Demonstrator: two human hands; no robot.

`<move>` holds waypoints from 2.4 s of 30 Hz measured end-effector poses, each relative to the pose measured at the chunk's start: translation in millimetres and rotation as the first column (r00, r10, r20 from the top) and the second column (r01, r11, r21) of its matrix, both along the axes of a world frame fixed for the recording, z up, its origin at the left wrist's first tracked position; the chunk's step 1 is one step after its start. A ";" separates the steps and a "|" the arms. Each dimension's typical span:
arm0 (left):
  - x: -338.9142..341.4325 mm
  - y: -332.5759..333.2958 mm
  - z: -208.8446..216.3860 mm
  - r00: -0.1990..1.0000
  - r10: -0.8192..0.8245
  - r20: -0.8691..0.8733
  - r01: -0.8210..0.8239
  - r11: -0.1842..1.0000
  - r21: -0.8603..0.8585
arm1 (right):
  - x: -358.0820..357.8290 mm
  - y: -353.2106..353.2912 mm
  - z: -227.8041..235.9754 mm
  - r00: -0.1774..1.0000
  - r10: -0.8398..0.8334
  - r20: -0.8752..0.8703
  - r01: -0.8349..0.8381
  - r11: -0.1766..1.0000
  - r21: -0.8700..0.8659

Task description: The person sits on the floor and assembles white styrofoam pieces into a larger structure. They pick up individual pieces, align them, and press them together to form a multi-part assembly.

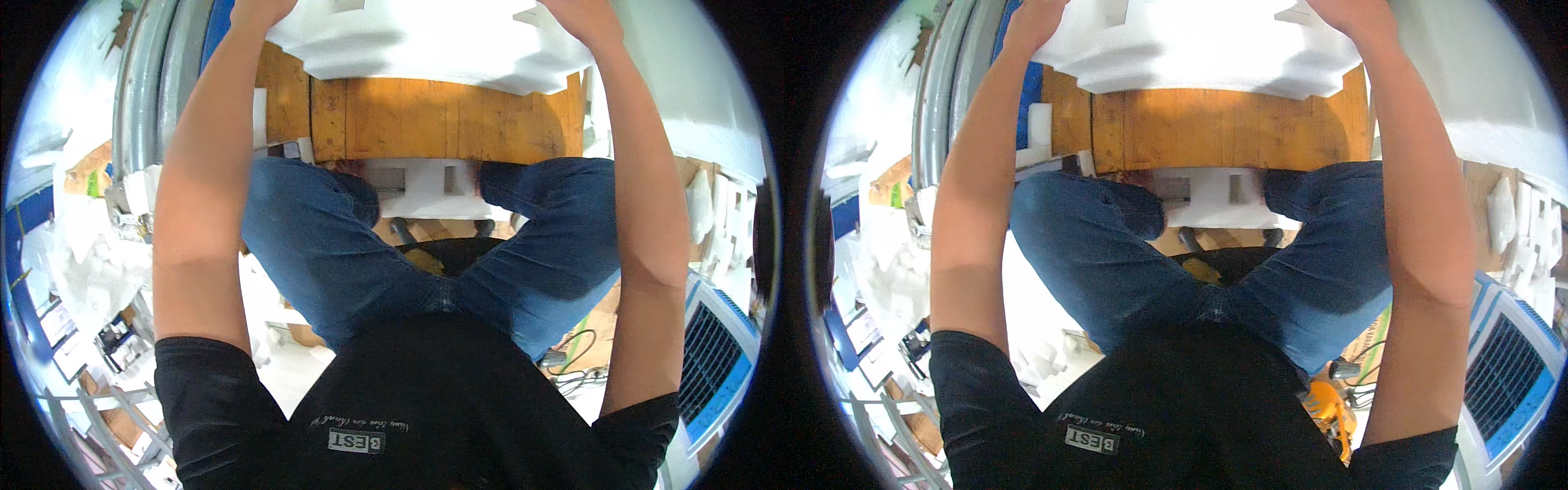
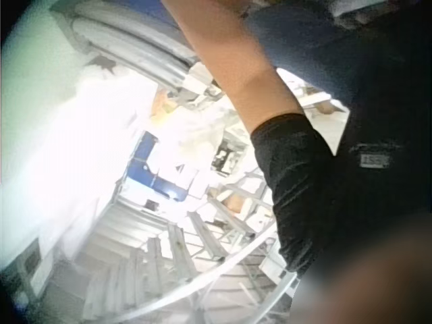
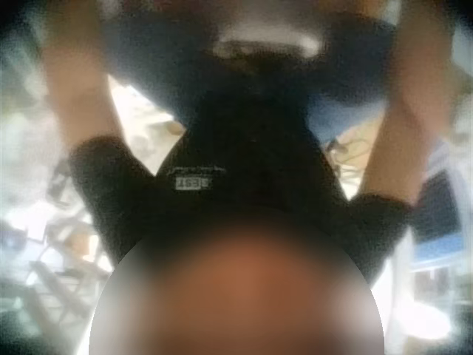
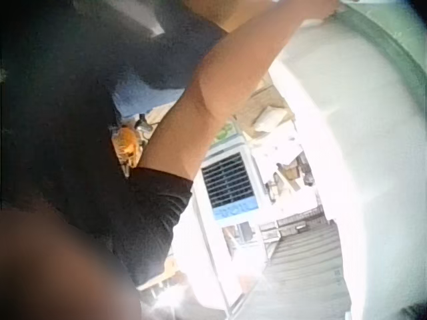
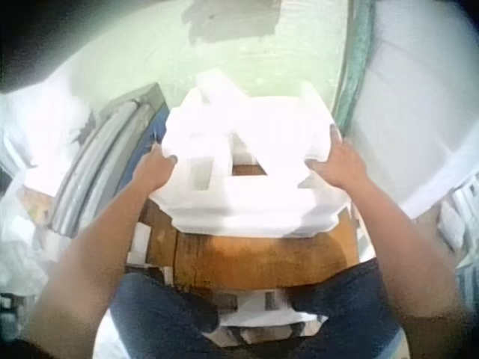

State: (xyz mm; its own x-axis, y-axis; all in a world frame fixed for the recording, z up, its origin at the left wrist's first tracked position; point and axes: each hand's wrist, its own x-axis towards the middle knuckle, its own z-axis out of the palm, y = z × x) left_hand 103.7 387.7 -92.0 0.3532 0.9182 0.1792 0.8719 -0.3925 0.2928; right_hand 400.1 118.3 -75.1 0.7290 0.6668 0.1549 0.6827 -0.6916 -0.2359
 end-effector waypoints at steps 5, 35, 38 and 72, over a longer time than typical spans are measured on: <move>-14.8 29.8 -6.7 0.994 -0.075 -0.084 0.071 0.997 -0.042 | 2.5 2.5 0.9 0.999 0.004 -0.033 -0.004 1.000 0.004; -1.2 -13.1 35.6 0.984 0.030 -0.178 -0.066 0.977 -0.201 | -5.8 4.2 16.1 0.986 -0.024 -0.167 0.004 0.993 -0.121; -4.4 -15.2 35.0 0.990 -0.007 -0.140 -0.025 0.973 -0.228 | 7.2 2.7 5.1 0.999 0.013 -0.048 -0.018 0.995 -0.098; -121.5 -107.3 -149.8 0.681 0.489 0.545 0.431 0.334 -0.838 | 34.3 -165.2 -183.9 -0.009 0.239 -0.971 0.365 0.905 0.219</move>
